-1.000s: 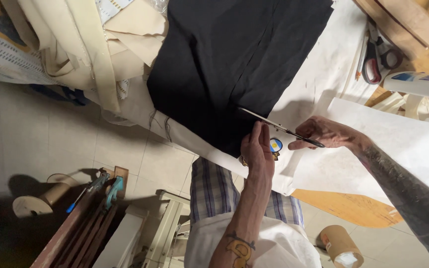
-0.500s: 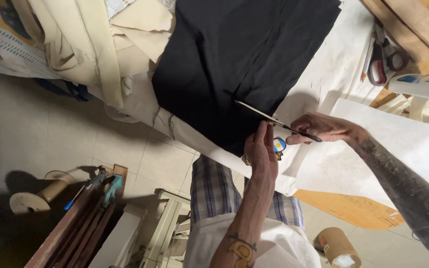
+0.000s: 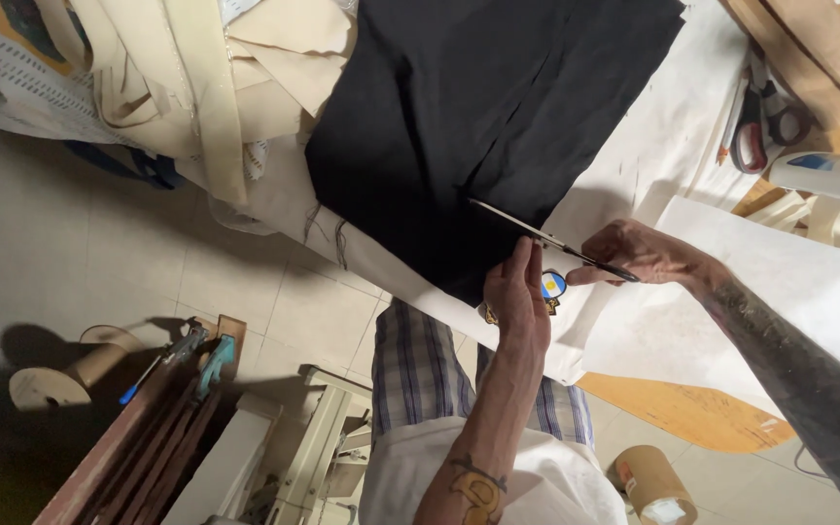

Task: The person places a black fabric patch with a logo onto a larger piece of black fabric on a workbench. Using scissors, they carefully cut around the edges of the patch to separate it from the main fabric. The person then lifts the cut patch and continues to trim the remaining fabric.

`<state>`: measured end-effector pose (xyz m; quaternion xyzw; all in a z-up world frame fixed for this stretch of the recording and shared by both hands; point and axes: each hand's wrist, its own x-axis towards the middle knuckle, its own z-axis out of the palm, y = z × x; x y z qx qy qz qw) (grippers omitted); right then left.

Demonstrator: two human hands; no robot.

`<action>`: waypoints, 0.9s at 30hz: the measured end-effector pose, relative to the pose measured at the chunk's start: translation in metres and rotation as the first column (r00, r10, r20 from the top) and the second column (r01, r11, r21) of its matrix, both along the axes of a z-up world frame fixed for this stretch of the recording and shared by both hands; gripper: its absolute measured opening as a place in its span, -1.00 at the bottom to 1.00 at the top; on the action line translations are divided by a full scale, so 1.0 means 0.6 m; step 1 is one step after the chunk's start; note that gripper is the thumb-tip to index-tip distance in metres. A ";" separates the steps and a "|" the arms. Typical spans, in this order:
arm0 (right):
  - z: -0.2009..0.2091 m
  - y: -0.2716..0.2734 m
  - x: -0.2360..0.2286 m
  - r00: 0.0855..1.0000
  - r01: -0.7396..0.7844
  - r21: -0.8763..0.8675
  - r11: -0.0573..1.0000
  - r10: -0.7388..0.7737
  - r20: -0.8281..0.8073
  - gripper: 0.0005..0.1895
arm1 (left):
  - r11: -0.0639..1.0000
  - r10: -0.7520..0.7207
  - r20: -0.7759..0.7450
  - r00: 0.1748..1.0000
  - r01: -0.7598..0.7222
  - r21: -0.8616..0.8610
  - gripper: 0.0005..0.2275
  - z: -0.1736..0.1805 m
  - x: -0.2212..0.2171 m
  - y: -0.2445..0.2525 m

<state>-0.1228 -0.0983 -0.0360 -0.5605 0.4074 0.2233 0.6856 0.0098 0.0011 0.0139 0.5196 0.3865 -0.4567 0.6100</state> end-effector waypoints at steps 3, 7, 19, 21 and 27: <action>0.010 0.003 -0.002 0.999 0.039 0.011 0.999 -0.038 -0.016 -0.58 | 1.000 0.001 0.004 1.000 -0.001 -0.004 -0.78 -0.015 -0.006 0.003; 0.020 -0.002 0.012 0.998 0.048 0.023 0.999 -0.048 -0.033 -0.58 | 1.000 0.007 0.008 1.000 -0.007 -0.002 -0.77 -0.007 0.000 0.000; 0.023 -0.018 0.039 0.999 0.014 0.087 0.996 -0.012 -0.030 -0.58 | 0.997 -0.074 0.043 0.996 0.073 0.027 -0.73 -0.014 -0.003 0.003; 0.021 -0.016 0.039 1.000 0.021 0.075 0.997 -0.021 0.000 -0.58 | 0.995 -0.087 0.116 0.989 0.081 0.055 -0.68 -0.034 -0.011 0.009; -0.002 -0.017 0.032 0.998 0.008 0.034 0.999 -0.010 0.061 -0.59 | 0.988 -0.152 0.113 0.982 0.148 0.043 -0.68 -0.017 -0.017 0.003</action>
